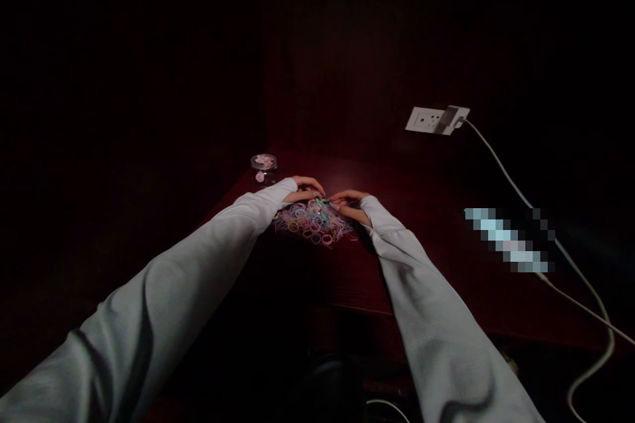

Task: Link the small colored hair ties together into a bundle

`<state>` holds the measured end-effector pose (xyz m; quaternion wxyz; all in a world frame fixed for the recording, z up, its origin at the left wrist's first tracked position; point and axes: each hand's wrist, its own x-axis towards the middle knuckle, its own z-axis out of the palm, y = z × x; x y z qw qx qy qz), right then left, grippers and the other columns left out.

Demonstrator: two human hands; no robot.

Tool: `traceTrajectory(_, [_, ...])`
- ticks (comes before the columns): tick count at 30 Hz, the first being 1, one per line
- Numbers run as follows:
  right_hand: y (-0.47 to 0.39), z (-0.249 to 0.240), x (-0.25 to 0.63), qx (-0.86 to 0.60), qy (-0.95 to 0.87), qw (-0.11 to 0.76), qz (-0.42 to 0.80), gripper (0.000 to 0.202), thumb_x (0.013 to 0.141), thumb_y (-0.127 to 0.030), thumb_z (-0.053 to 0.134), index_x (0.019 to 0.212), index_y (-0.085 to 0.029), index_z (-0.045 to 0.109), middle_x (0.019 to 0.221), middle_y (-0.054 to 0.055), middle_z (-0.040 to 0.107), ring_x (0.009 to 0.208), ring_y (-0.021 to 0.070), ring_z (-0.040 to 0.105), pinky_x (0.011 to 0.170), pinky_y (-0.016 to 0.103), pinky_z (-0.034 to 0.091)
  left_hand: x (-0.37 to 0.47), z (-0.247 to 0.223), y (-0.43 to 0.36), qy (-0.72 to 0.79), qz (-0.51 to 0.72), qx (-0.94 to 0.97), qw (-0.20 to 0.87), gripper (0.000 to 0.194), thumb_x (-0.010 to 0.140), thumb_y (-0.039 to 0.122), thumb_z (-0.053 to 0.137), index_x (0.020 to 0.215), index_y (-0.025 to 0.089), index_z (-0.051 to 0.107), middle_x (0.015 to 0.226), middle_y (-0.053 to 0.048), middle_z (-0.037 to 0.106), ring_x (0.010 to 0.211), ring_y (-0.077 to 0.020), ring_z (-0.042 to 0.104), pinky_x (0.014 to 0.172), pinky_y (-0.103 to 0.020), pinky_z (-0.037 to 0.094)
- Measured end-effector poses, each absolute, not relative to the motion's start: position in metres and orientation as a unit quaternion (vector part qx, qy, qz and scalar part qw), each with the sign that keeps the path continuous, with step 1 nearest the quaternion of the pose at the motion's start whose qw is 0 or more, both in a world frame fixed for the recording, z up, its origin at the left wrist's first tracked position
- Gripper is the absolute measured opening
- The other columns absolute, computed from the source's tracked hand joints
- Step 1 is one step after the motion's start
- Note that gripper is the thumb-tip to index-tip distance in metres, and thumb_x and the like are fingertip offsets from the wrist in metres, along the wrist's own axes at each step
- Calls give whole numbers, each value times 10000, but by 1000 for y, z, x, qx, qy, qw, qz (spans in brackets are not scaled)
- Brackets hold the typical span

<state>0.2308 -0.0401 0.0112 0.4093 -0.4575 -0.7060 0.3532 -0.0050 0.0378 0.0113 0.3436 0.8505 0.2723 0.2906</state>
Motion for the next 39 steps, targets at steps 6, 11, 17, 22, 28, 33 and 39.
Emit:
traceTrajectory(6, [-41, 19, 236, -480, -687, 442, 321, 458, 778, -620, 727, 940, -194, 775, 834, 52, 748, 713, 165, 627, 665, 292, 478, -7, 31, 21, 244, 286, 890, 258, 311, 952, 439, 606, 1060, 190, 758, 1055, -70, 715, 888, -172, 622, 803, -296, 463])
traceTrajectory(11, [-42, 23, 240, -496, -663, 452, 334, 530, 698, -700, 768, 830, -188, 734, 712, 24, 691, 607, 136, 544, 578, 275, 406, -3, 39, 7, 197, 238, 938, 160, 594, 789, 556, 823, 1279, 248, 686, 1270, -80, 677, 1125, -251, 575, 1026, -366, 442])
traceTrajectory(17, [-49, 25, 243, -510, -660, 440, 334, 551, 708, -734, 762, 729, -192, 666, 585, -28, 551, 533, 102, 417, 524, 268, 315, 7, 31, -9, 188, 194, 954, 127, 909, 696, 593, 892, 1471, 284, 529, 1369, -71, 635, 1205, -275, 550, 1035, -343, 441])
traceTrajectory(22, [-53, 24, 242, -514, -665, 430, 330, 564, 710, -756, 745, 710, -200, 649, 563, -34, 524, 542, 113, 428, 538, 271, 336, 11, 20, -5, 195, 166, 960, 114, 729, 767, 615, 825, 1391, 307, 608, 1310, -41, 676, 1127, -244, 595, 1017, -308, 438])
traceTrajectory(28, [-53, 23, 243, -514, -677, 414, 325, 580, 705, -772, 743, 674, -205, 630, 541, -34, 510, 527, 106, 413, 512, 264, 320, 12, 12, 12, 174, 183, 953, 168, 415, 902, 508, 711, 1243, 270, 710, 1202, -48, 715, 1139, -218, 646, 1055, -296, 430])
traceTrajectory(33, [-54, 23, 244, -515, -680, 405, 328, 556, 728, -761, 730, 684, -214, 640, 560, -26, 539, 525, 113, 432, 515, 277, 330, 13, 11, 24, 167, 214, 934, 233, 282, 885, 380, 712, 1126, 236, 737, 1135, -53, 744, 1069, -210, 679, 981, -300, 477])
traceTrajectory(39, [-50, 19, 244, -510, -687, 400, 328, 563, 724, -769, 732, 688, -213, 650, 565, -27, 520, 534, 111, 415, 507, 272, 304, 10, 21, 21, 203, 283, 899, 265, 323, 898, 375, 683, 1158, 187, 716, 1149, -69, 757, 1060, -217, 695, 943, -320, 505])
